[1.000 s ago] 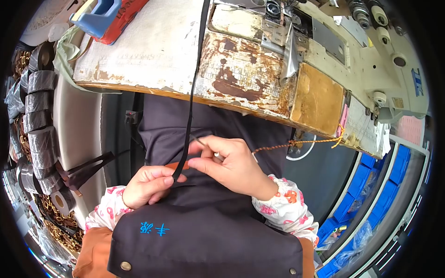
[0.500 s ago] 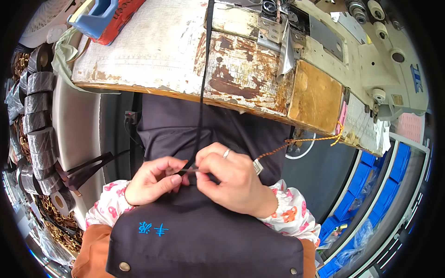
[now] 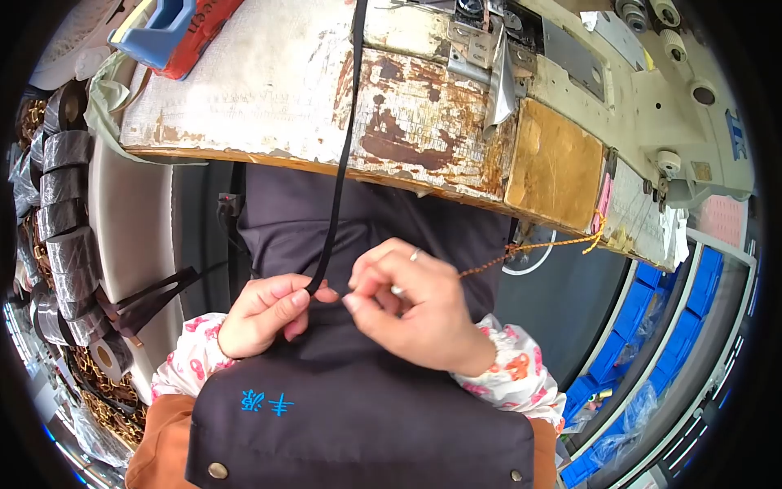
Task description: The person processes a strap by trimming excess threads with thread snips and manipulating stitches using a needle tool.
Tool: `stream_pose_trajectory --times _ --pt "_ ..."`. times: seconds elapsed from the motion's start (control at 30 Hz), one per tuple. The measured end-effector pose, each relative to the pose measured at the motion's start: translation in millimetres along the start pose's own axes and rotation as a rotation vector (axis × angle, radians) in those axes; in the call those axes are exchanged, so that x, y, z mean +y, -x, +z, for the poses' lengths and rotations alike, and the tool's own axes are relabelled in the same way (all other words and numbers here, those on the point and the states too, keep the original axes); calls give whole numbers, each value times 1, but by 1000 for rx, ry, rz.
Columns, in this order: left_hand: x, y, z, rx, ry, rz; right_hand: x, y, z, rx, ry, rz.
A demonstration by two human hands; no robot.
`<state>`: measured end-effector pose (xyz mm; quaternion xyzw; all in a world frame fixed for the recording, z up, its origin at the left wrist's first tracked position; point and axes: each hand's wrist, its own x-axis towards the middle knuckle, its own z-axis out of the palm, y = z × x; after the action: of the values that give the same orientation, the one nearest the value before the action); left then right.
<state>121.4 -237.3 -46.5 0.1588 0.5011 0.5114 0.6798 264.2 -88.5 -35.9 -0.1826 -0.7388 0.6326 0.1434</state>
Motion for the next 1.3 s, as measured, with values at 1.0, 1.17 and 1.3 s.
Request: stream_pose_trajectory --times 1.0,1.17,1.3 --pt "-21 5 -21 56 43 -23 -21 31 -74 -3 -830 -86" --pt "-10 -1 -20 -174 -4 -56 -27 49 -99 472 1002 451" --pt "-7 -7 -7 -269 -100 45 -12 40 -61 229 531 204"
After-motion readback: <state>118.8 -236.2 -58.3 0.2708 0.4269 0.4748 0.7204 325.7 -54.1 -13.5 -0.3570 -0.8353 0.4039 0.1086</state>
